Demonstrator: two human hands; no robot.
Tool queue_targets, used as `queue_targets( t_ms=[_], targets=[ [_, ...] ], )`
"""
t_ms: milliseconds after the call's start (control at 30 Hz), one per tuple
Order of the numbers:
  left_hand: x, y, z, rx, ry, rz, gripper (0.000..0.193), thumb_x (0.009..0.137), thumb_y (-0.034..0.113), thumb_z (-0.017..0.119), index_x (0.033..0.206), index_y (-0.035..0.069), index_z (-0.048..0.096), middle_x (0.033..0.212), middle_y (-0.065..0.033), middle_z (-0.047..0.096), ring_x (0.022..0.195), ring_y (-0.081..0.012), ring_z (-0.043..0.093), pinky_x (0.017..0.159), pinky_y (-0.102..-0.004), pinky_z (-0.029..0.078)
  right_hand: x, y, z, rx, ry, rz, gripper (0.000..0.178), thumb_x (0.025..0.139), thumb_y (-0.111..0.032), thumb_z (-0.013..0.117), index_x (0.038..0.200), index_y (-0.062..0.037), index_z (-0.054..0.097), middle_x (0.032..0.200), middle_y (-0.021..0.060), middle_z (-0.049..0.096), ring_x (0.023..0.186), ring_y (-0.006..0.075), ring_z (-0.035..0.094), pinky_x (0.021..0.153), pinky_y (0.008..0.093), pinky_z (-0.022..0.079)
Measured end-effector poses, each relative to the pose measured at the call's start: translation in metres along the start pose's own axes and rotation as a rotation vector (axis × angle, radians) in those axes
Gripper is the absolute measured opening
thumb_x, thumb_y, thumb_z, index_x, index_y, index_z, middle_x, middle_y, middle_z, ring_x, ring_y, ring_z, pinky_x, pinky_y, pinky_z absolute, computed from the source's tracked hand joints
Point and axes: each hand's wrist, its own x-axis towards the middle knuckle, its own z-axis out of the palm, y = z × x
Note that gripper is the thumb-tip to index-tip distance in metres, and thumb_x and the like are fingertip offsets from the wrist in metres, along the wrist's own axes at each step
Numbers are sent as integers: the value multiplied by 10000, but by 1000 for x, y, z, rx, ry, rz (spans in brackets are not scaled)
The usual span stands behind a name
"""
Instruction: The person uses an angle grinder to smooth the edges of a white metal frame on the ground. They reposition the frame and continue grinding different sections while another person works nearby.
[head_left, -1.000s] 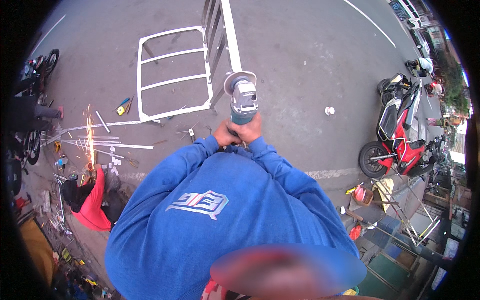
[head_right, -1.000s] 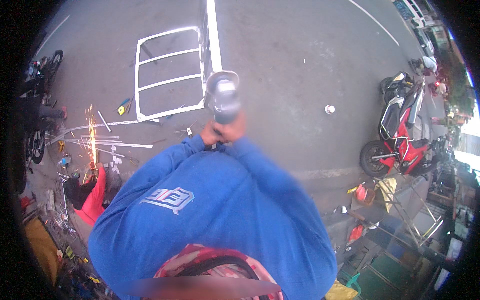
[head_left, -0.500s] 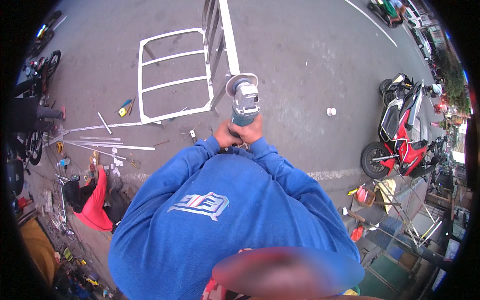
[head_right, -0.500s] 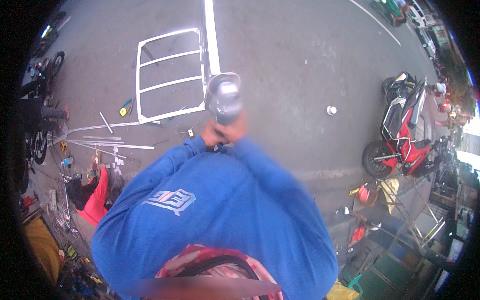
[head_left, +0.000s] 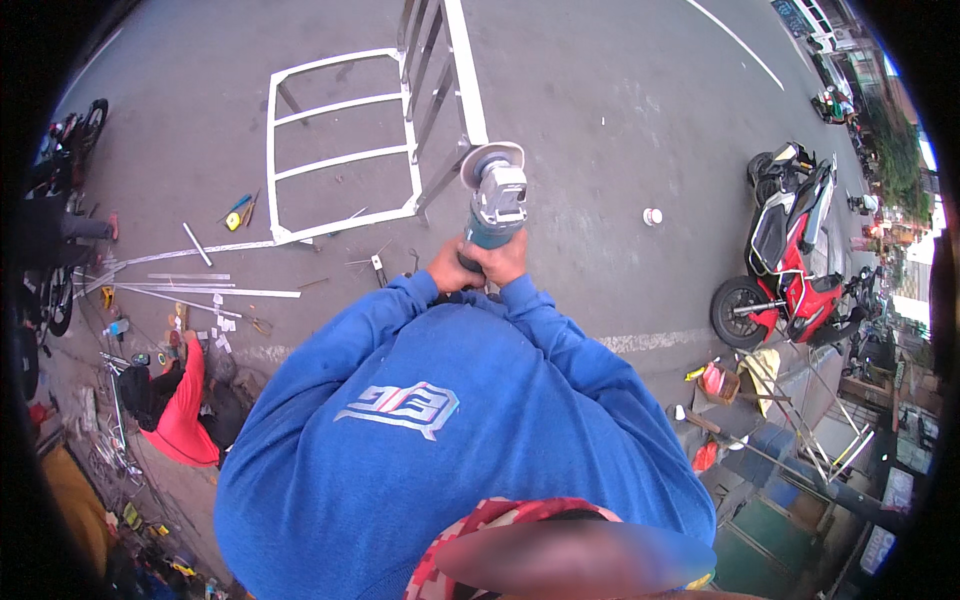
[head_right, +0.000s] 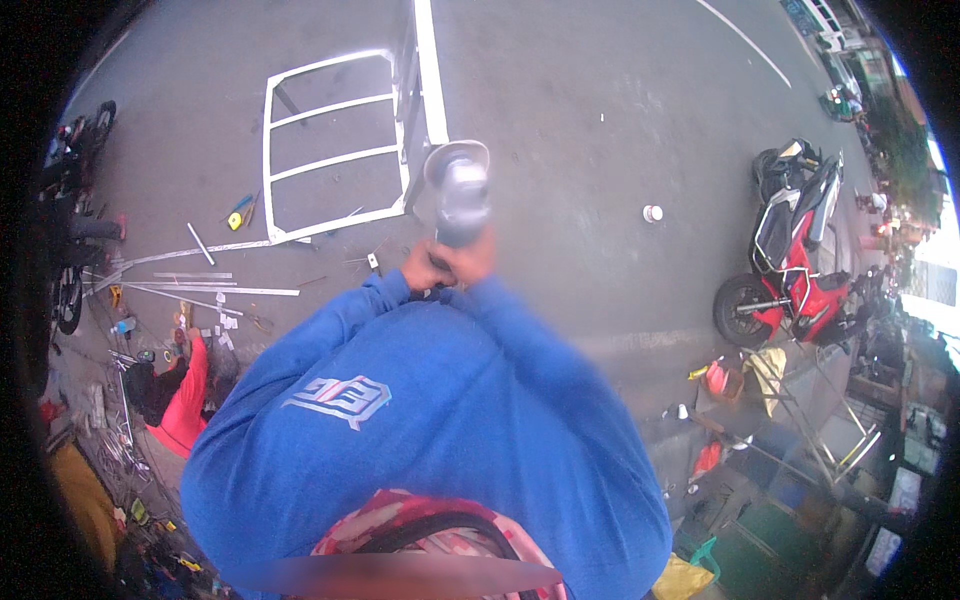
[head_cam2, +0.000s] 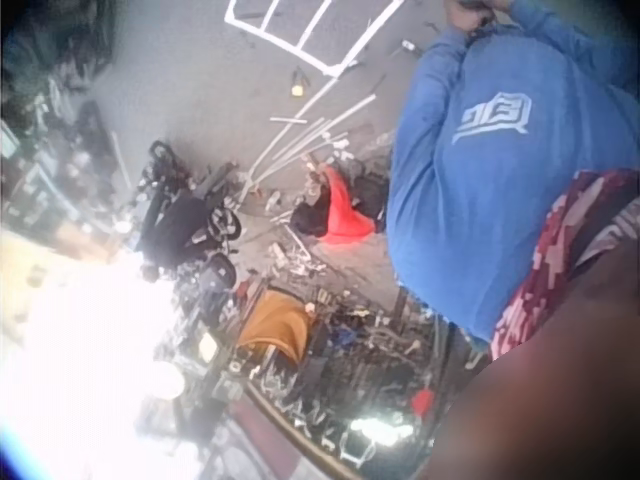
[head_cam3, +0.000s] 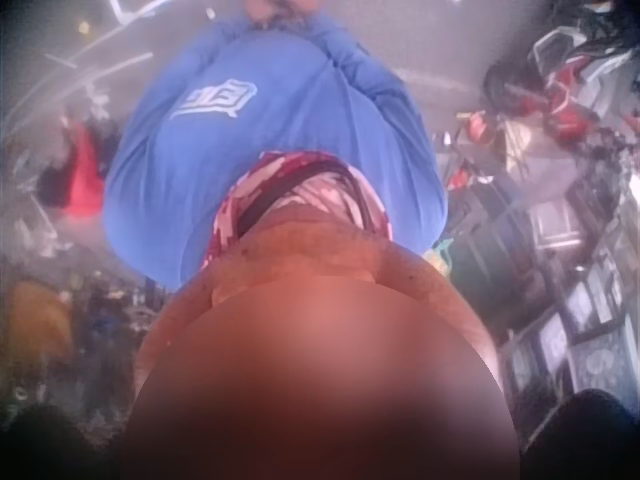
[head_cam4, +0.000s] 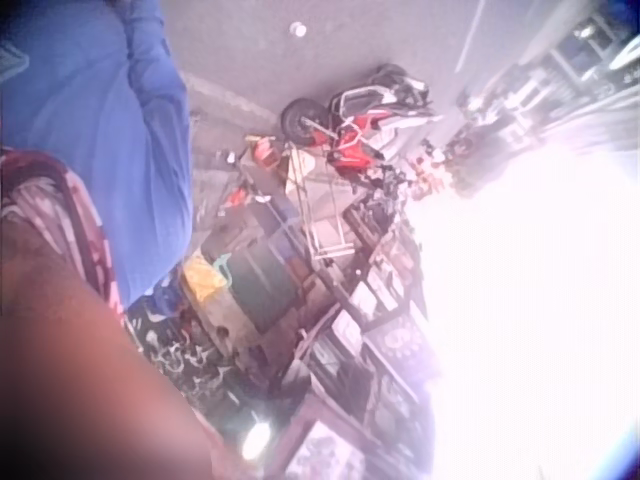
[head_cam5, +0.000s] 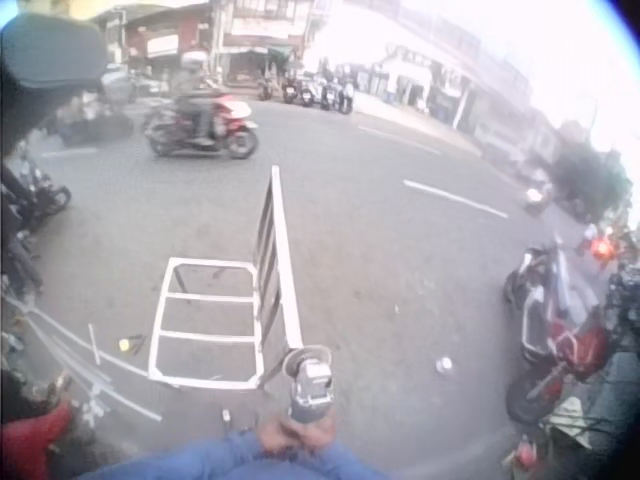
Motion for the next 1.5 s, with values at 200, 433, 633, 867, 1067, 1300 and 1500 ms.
queue_targets(
  t_ms=[200, 433, 633, 867, 1067, 1300, 1500],
  targets=[
    [-5, 9, -5, 13, -35, -1, 537, 544, 11, 759, 1053, 26, 588, 880, -62, 668, 770, -157, 622, 684, -331, 524, -3, 17, 5, 84, 89, -49, 502, 581, -75, 833, 1033, -19, 621, 934, 50, 666, 826, 167, 647, 748, 320, 533],
    [-11, 22, -19, 74, -56, -95, 586, 520, 93, 787, 1066, 17, 589, 910, -99, 666, 825, -206, 631, 765, -358, 525, -7, 30, 13, 90, 117, 131, 952, 593, -203, 896, 1343, 37, 360, 1216, 200, 542, 1073, 298, 585, 923, 416, 492],
    [-20, 26, -18, 218, 5, -27, 579, 526, 128, 783, 1060, 14, 593, 944, -118, 674, 865, -219, 637, 793, -363, 522, -18, 5, 25, 100, 209, 16, 581, 598, -50, 815, 1129, -10, 583, 988, 82, 657, 857, 192, 648, 777, 337, 532],
    [-19, 16, -1, 94, 166, 3, 511, 521, 70, 751, 1006, 21, 600, 822, -88, 664, 709, -193, 634, 627, -347, 528, -11, -18, 26, -24, 184, 99, 575, 605, -50, 798, 1131, 7, 572, 992, 105, 652, 879, 215, 648, 812, 354, 521],
    [-21, 3, 14, 14, 265, 63, 523, 518, 39, 744, 1018, 23, 594, 803, -81, 662, 678, -183, 631, 587, -341, 522, -7, -1, 14, 179, 69, 83, 531, 610, -47, 783, 1099, 15, 586, 960, 110, 657, 858, 220, 653, 798, 352, 528],
    [-33, 19, 13, 88, 286, -20, 545, 549, 88, 772, 1057, 2, 595, 900, -117, 653, 803, -220, 623, 722, -369, 510, -13, -12, 12, 135, 6, 178, 547, 611, -27, 799, 1108, 12, 574, 966, 102, 656, 848, 210, 649, 806, 355, 528],
    [-34, 18, -2, 101, 14, -143, 643, 635, 133, 810, 1212, -5, 560, 1172, -180, 637, 1082, -277, 617, 967, -419, 473, -21, -11, 20, 111, 78, 170, 581, 633, -132, 821, 1115, 26, 538, 983, 102, 640, 878, 202, 636, 813, 373, 514]
  ],
)
